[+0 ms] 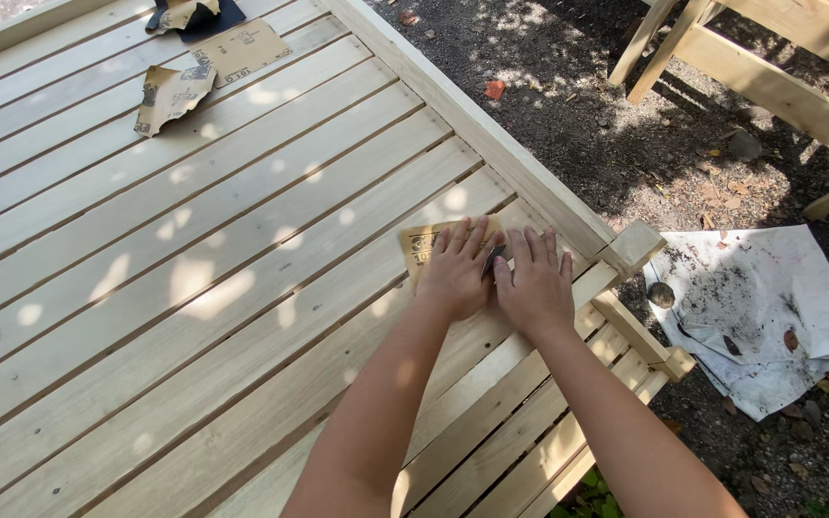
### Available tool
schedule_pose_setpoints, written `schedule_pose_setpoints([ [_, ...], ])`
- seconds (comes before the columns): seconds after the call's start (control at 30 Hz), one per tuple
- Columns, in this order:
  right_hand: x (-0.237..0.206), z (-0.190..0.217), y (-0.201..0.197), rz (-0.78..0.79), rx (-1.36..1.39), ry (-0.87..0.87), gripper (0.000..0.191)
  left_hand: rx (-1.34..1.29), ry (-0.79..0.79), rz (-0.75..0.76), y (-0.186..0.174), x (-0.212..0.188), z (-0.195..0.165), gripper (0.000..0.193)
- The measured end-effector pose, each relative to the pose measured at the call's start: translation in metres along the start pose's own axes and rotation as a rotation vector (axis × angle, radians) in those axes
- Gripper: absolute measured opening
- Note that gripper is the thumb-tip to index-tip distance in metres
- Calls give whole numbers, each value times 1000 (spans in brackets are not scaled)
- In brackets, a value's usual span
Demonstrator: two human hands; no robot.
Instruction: The person sands the slatted wooden surface of a furniture frame by hand, holding a sheet of sandpaper and rubbing it back and forth across the planks. They work across different sections of the slats and along the edge rail, moving progressively toward the far end of the frame.
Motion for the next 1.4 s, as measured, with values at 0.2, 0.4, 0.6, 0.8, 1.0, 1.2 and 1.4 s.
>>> schedule_pose_setpoints([
  [0.2,-5,-4,-3,-26,146,-16,56,-37,1,-4,11,-28,16,65],
  [0.4,-11,5,-1,-59,174,-39,55,-22,-104,6,6,-168,57,61],
  [0.6,-13,4,0,-102,193,-57,54,44,-52,-1,-7,-49,14,63],
  [0.8,-7,-3,-1,-91,203,-51,56,75,6,-61,-4,42,-11,66],
  [1.0,-7,4,-4,-10,172,-65,58,-19,-180,-64,-2,-125,43,60],
  [1.2,-7,14,-4,73,85,-46,62,21,-344,9,-9,-113,50,63],
  [1.4,-1,10,-6,125,44,-11,61,32,-264,-44,-15,31,25,62],
])
Point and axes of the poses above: each hand's wrist, its own x-axis towards the middle knuckle, its own y-axis out of the palm, z = x × y, the point moved 1 cm from there along x, towards the middle knuckle, and after that the axes turned 12 degrees about z, right-handed, at the moved point
